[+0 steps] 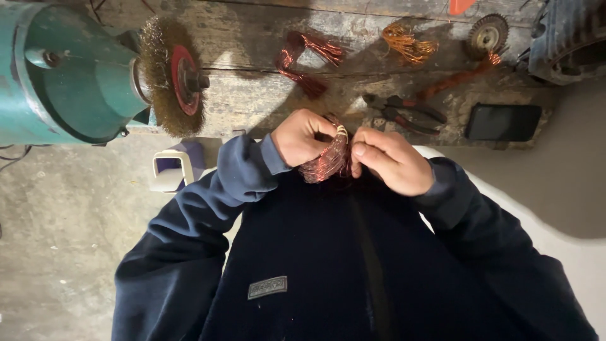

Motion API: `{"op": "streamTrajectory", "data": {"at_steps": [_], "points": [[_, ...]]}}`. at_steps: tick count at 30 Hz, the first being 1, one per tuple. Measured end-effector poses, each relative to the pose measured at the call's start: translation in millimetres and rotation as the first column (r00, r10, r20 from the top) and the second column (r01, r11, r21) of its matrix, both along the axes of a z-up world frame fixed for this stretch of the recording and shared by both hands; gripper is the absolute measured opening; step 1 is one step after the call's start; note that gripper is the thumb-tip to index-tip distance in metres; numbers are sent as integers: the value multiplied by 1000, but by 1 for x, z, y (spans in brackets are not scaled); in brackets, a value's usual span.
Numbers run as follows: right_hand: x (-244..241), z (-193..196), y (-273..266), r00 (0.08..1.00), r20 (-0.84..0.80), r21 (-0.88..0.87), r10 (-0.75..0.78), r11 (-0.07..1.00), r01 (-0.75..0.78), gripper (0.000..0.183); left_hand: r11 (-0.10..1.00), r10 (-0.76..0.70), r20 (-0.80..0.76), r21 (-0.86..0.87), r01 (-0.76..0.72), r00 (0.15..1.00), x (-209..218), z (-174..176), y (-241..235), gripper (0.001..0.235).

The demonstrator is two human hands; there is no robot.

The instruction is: Organizing, winding, and tying bundles of copper wire coils at a workshop workbench.

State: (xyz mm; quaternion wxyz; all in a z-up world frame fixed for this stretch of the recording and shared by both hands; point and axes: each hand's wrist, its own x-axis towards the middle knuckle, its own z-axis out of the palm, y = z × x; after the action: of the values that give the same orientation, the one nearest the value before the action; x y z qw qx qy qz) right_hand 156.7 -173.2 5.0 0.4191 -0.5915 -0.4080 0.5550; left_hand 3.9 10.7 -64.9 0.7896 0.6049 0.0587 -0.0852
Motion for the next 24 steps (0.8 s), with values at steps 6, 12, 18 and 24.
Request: {"op": "streamTrajectory", "data": {"at_steps": [6,12,18,24], "points": [[19,24,6,988,153,-162,-14,986,39,22,994,56,43,95,-60,998,2,7,0,11],[16,53,35,783,594,423,-184,900,-110,43,995,22,122,96,-34,992,9,10,3,19],[11,32,28,718,690,537,-92,730,-423,48,999,40,119,-3,-40,992,7,-36,1,12],[-3,54,52,355,935,192,11,826,-530,50,989,72,166,-138,-50,984,7,-34,3,14]]}}
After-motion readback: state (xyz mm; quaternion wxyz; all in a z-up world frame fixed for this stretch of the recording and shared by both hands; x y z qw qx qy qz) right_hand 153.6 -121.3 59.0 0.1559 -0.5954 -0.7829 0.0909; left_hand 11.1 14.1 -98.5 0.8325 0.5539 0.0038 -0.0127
